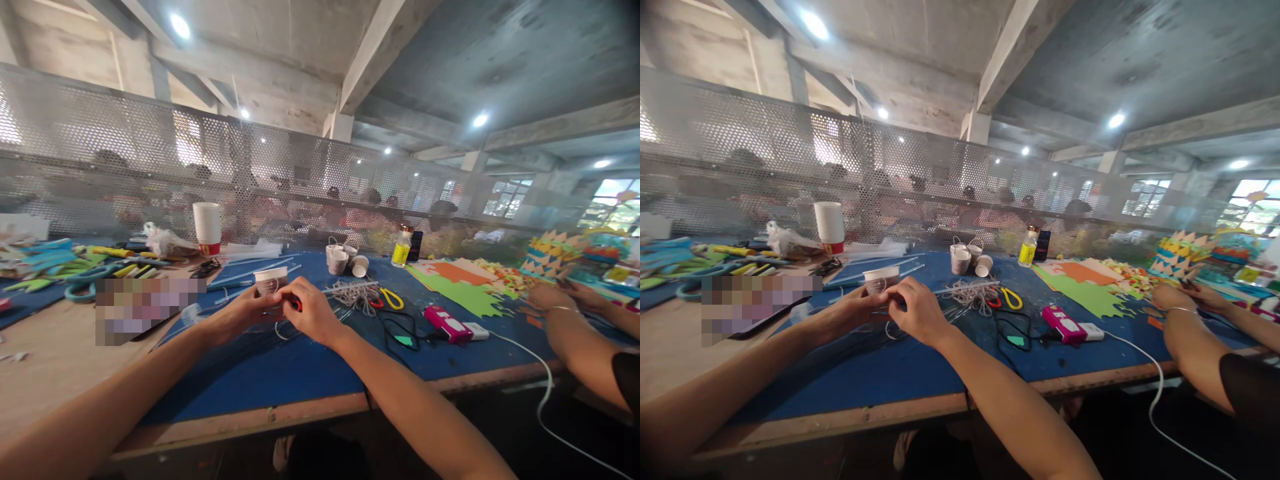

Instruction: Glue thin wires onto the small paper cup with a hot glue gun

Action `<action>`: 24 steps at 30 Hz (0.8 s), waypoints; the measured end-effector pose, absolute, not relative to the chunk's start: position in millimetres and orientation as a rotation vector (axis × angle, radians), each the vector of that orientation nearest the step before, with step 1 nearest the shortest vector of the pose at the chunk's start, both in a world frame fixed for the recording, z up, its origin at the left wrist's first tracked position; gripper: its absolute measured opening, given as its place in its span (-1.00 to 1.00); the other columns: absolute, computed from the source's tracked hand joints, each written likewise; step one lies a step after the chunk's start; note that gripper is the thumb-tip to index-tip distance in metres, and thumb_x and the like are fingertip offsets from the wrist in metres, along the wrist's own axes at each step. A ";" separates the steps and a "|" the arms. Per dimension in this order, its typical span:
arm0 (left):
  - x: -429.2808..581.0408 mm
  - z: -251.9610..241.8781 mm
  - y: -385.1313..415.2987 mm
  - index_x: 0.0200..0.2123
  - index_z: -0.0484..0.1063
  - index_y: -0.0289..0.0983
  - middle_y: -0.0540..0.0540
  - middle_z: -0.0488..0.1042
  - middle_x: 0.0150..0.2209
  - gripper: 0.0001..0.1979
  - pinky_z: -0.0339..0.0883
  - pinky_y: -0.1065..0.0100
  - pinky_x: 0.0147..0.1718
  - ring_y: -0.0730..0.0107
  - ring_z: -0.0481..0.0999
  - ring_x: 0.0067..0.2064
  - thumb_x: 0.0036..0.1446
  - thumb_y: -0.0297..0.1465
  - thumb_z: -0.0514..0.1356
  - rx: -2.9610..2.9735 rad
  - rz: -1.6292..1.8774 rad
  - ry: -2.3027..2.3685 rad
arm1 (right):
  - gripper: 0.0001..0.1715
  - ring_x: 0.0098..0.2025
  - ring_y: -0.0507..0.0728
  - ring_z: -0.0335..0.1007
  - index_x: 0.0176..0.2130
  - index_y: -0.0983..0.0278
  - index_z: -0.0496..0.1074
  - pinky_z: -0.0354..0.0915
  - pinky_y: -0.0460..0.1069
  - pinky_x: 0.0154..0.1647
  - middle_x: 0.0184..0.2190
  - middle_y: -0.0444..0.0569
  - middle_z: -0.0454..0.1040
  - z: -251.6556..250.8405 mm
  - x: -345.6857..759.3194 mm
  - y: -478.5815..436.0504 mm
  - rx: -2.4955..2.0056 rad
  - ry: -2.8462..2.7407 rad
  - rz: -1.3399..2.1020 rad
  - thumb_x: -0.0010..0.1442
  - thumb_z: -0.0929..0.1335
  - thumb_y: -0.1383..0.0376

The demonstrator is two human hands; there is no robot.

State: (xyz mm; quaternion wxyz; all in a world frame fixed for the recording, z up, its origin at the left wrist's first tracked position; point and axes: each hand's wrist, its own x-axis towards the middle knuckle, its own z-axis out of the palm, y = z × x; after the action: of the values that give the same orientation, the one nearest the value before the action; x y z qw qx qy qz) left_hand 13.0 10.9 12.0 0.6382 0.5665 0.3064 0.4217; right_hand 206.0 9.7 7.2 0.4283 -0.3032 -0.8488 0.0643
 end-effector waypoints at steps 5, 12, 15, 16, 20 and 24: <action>10.6 10.1 13.6 0.03 0.53 -0.22 -0.24 0.62 0.01 -0.62 0.47 0.10 0.00 0.07 0.66 -0.08 0.14 -0.28 0.37 1.172 0.995 0.727 | -0.80 -0.13 0.10 0.47 -0.09 0.19 0.47 0.36 -0.01 -0.01 -0.14 -0.04 0.52 11.6 214.7 21.1 -0.850 -2.006 0.245 0.34 0.28 0.29; 8.0 12.8 11.1 -0.11 0.54 -0.29 -0.19 0.66 -0.12 -0.75 0.54 0.14 -0.03 0.10 0.69 -0.16 0.16 -0.34 0.34 1.098 1.038 0.737 | -0.75 -0.16 0.23 0.54 -0.28 0.23 0.51 0.33 0.04 -0.12 -0.24 0.08 0.61 18.0 247.3 38.0 -1.599 -2.085 0.037 0.30 0.37 0.12; 9.3 15.3 9.5 -0.13 0.54 -0.29 -0.19 0.66 -0.16 -0.79 0.57 0.16 -0.06 0.11 0.69 -0.18 0.15 -0.38 0.33 1.082 1.063 0.763 | -0.58 -0.15 0.29 0.57 -0.36 0.24 0.55 0.32 0.06 -0.15 -0.29 0.16 0.63 18.0 252.0 38.9 -1.781 -2.223 0.050 0.31 0.35 -0.01; 9.8 16.1 9.0 -0.14 0.54 -0.29 -0.19 0.66 -0.18 -0.80 0.57 0.16 -0.07 0.10 0.70 -0.19 0.15 -0.39 0.32 1.080 1.069 0.760 | -0.51 -0.16 0.30 0.58 -0.39 0.24 0.55 0.32 0.06 -0.16 -0.32 0.17 0.63 17.4 252.1 39.4 -1.801 -2.257 0.076 0.32 0.33 -0.06; 10.8 18.5 7.4 -0.17 0.53 -0.30 -0.21 0.67 -0.21 -0.83 0.58 0.14 -0.07 0.09 0.70 -0.21 0.14 -0.40 0.30 1.062 1.083 0.737 | -0.32 -0.23 0.30 0.58 -0.50 0.22 0.54 0.30 0.02 -0.24 -0.41 0.13 0.62 11.4 249.5 44.2 -1.759 -2.329 0.173 0.22 0.31 -0.27; 10.2 19.0 6.8 -0.13 0.53 -0.30 -0.23 0.66 -0.14 -0.77 0.56 0.09 -0.04 0.05 0.70 -0.20 0.11 -0.41 0.29 1.038 1.096 0.717 | -0.43 -0.24 0.28 0.58 -0.49 0.22 0.52 0.26 0.00 -0.30 -0.40 0.09 0.63 5.7 246.1 47.8 -1.766 -2.279 0.177 0.22 0.35 -0.17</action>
State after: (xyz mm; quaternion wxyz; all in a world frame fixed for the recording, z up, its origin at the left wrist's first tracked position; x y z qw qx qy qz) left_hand 10.2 6.8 19.0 0.6707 0.4609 0.3183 0.4863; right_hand 246.1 47.8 5.7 0.1262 -0.6066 -0.7826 0.0609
